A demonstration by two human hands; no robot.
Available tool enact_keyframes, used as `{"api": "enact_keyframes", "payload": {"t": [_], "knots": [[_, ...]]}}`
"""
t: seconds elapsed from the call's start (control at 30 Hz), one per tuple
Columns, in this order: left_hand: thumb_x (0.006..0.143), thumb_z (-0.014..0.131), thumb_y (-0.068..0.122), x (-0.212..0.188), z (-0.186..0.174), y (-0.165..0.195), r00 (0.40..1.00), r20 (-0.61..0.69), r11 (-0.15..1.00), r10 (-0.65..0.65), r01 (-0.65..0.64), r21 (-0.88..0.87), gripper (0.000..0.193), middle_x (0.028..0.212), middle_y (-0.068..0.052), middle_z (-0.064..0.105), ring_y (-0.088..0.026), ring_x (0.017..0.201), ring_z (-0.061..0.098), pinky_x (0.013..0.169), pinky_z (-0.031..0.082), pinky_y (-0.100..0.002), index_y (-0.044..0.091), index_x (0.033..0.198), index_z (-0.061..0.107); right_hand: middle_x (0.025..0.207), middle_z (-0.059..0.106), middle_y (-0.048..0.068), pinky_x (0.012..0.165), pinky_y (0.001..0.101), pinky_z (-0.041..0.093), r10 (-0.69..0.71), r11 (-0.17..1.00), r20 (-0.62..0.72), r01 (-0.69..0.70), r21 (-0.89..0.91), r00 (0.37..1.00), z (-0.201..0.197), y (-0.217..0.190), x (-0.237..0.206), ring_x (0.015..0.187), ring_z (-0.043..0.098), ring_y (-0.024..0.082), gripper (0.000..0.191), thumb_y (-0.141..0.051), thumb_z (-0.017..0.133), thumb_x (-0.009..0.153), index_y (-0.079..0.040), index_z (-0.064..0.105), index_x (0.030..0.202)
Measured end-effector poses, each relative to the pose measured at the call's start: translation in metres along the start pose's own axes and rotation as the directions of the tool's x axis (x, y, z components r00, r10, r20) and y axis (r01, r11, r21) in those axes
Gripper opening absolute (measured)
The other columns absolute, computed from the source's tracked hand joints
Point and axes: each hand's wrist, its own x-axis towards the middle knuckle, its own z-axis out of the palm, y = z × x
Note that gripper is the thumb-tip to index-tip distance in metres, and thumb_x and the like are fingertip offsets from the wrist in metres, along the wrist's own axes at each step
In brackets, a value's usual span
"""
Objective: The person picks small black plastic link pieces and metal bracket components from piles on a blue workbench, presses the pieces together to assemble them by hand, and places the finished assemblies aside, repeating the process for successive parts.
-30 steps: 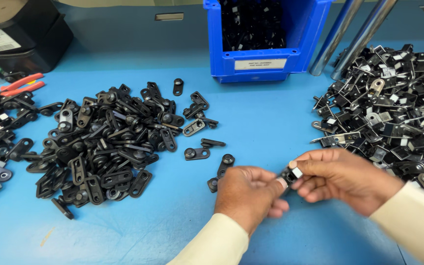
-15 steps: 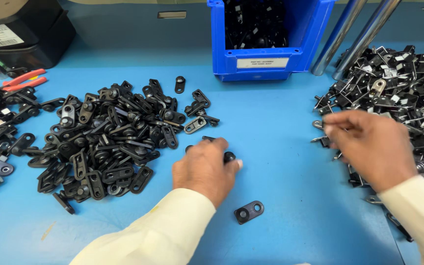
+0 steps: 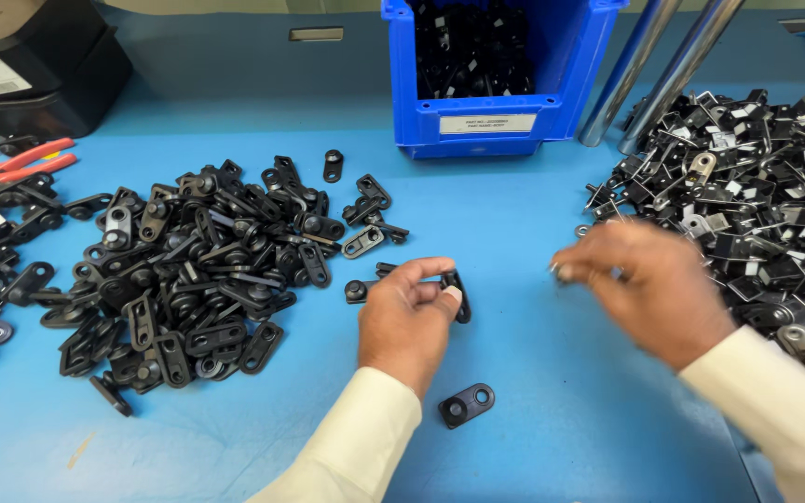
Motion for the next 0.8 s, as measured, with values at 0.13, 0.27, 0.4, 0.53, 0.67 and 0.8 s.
{"api": "enact_keyframes", "payload": {"t": [0.13,0.27,0.4,0.53,0.67,0.8], "knots": [[0.088,0.066,0.010,-0.004,-0.001,-0.006,1.000,0.003,1.000,0.021,-0.021,-0.013,0.034,0.097,-0.003,0.078,-0.012,0.084,0.074,0.074,0.059,-0.029,0.016,0.122,0.070,0.104,0.076,0.004,0.080,0.0291,0.060,0.154,0.966,0.072,-0.165,0.198,0.985,0.021,-0.010,-0.021,0.090,0.075,0.018,0.024,-0.012,0.072,0.083,-0.010,0.079,0.105],[0.091,0.062,0.007,-0.006,0.004,-0.004,0.999,0.033,0.999,0.039,-0.039,-0.008,0.033,0.096,-0.006,0.078,-0.014,0.077,0.077,0.070,0.063,-0.028,0.013,0.123,0.068,0.100,0.080,0.008,0.079,0.0318,0.058,0.248,0.963,0.074,-0.254,0.087,0.966,0.027,-0.013,-0.016,0.086,0.077,0.019,0.020,-0.024,0.077,0.088,-0.005,0.082,0.092],[0.094,0.057,0.007,-0.015,0.013,0.000,0.997,0.041,0.989,0.061,-0.066,0.129,0.030,0.090,-0.011,0.077,-0.020,0.074,0.077,0.068,0.061,-0.033,0.011,0.122,0.065,0.097,0.081,0.007,0.074,0.0316,0.059,0.371,0.928,0.125,-0.373,-0.003,0.920,0.034,-0.032,-0.008,0.079,0.076,0.018,0.027,-0.033,0.079,0.085,-0.009,0.082,0.096],[0.098,0.050,0.007,-0.023,0.013,0.006,0.998,0.042,0.967,0.055,-0.064,0.248,0.030,0.090,-0.013,0.074,-0.024,0.080,0.079,0.072,0.062,-0.035,0.012,0.125,0.061,0.092,0.078,0.008,0.069,0.0345,0.059,0.508,0.854,0.128,-0.517,0.054,0.852,0.034,-0.059,-0.018,0.074,0.072,0.021,0.032,-0.035,0.081,0.083,-0.012,0.078,0.105],[0.099,0.046,0.008,-0.024,0.008,0.011,0.995,0.084,0.916,0.055,-0.084,0.393,0.034,0.091,-0.016,0.074,-0.027,0.084,0.078,0.077,0.062,-0.040,0.015,0.130,0.059,0.105,0.064,0.004,0.070,0.0318,0.057,0.464,0.883,0.254,-0.421,-0.209,0.849,0.035,-0.073,-0.037,0.079,0.064,0.019,0.047,-0.043,0.083,0.084,-0.027,0.075,0.128],[0.098,0.050,0.011,-0.026,0.006,0.014,0.990,0.058,0.877,0.132,-0.144,0.459,0.032,0.092,-0.018,0.075,-0.033,0.087,0.074,0.080,0.059,-0.045,0.016,0.125,0.066,0.105,0.069,0.005,0.068,0.0315,0.056,0.193,0.981,0.178,-0.186,-0.054,0.965,0.038,-0.063,-0.043,0.080,0.067,0.018,0.030,-0.033,0.079,0.080,-0.019,0.081,0.107]]}}
